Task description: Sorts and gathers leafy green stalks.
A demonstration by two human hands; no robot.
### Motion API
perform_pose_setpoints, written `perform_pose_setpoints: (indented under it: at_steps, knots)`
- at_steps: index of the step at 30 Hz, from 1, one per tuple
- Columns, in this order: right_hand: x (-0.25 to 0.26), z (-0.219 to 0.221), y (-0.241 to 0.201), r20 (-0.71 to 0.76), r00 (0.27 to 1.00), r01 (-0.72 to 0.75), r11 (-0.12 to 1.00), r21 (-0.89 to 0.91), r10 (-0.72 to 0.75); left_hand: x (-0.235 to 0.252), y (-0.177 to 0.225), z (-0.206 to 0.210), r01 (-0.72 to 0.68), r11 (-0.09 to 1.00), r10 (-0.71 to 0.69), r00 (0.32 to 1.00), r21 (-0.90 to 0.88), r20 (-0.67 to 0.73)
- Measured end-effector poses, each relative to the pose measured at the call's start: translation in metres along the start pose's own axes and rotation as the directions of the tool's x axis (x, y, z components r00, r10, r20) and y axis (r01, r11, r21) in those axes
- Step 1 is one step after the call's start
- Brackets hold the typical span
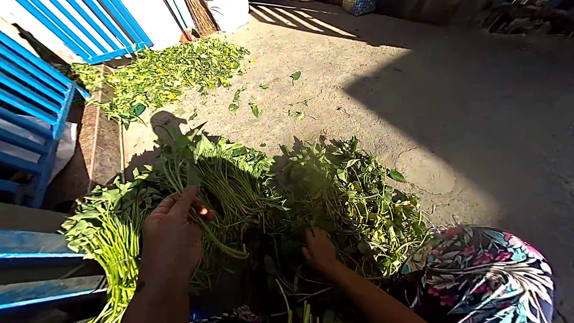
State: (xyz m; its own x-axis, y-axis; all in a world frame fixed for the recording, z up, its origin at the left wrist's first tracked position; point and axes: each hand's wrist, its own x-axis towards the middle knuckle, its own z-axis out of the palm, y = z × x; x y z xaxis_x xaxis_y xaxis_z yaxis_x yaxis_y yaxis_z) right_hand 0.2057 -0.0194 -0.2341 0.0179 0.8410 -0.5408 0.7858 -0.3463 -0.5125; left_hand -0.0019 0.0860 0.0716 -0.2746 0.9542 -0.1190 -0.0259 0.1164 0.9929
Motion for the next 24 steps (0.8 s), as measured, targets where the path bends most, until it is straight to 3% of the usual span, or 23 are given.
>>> perform_pose_setpoints:
  at_steps: [2,4,5,6,7,9,10,12,13,14,15,17,20,22,23,24]
  knots:
    - [-0.014,0.025,-0.002,0.289,0.954,0.052,0.993,0.109,-0.082,0.0,0.001,0.003,-0.019,1.0,0.019,1.0,0.017,-0.008]
    - [-0.03,0.046,-0.012,0.619,0.729,0.165,0.953,0.256,-0.292,-0.001,0.002,0.007,-0.024,0.999,0.024,1.0,0.039,-0.012]
    - [-0.031,0.049,-0.018,0.701,0.62,0.197,0.934,0.298,-0.354,0.0,0.001,0.008,-0.024,0.999,0.024,1.0,0.042,-0.012]
    - [-0.031,0.044,-0.025,0.735,0.57,0.214,0.93,0.299,-0.367,0.0,0.0,0.009,-0.022,0.999,0.022,1.0,0.039,-0.007]
    - [-0.027,0.033,-0.031,0.732,0.585,0.235,0.937,0.258,-0.348,0.0,0.0,0.01,-0.016,0.999,0.016,1.0,0.03,0.003]
    - [-0.011,0.005,-0.036,0.604,0.728,0.299,0.943,0.148,-0.325,0.001,-0.001,0.01,-0.003,1.0,0.002,1.0,0.016,0.017]
    - [0.0,-0.009,-0.034,0.468,0.826,0.295,0.948,0.118,-0.316,0.002,-0.001,0.009,0.003,1.0,-0.004,1.0,0.019,0.011]
    - [0.021,-0.044,-0.026,0.142,0.973,0.156,0.973,0.172,-0.181,0.006,-0.004,0.004,0.018,0.999,-0.018,1.0,0.027,0.01]
    - [0.03,-0.061,-0.018,-0.032,0.998,0.058,0.972,0.229,-0.052,0.008,-0.005,0.001,0.024,0.999,-0.024,1.0,0.033,0.018]
    - [0.04,-0.076,-0.008,-0.195,0.976,-0.041,0.964,0.264,0.095,0.009,-0.006,-0.001,0.026,0.999,-0.027,1.0,0.034,0.016]
    - [0.05,-0.089,0.006,-0.351,0.909,-0.123,0.948,0.292,0.226,0.009,-0.004,-0.002,0.031,0.999,-0.031,0.999,0.04,0.007]
    - [0.056,-0.12,0.042,-0.568,0.705,-0.247,0.898,0.364,0.424,0.003,0.002,-0.002,0.053,0.997,-0.053,0.999,0.06,-0.001]
    - [0.056,-0.15,0.105,-0.438,0.39,-0.552,0.586,0.593,0.81,-0.002,0.008,-0.005,0.058,0.997,-0.06,0.998,0.05,0.034]
    - [0.057,-0.15,0.155,-0.365,0.215,-0.58,0.419,0.698,0.906,-0.003,0.008,-0.009,0.044,0.998,-0.047,0.996,0.043,0.071]
    - [0.053,-0.149,0.173,-0.343,0.222,-0.554,0.407,0.726,0.913,-0.004,0.007,-0.011,0.04,0.998,-0.043,0.996,0.042,0.082]
    - [0.049,-0.15,0.185,-0.315,0.292,-0.518,0.426,0.741,0.903,-0.004,0.006,-0.011,0.031,0.999,-0.034,0.996,0.043,0.087]
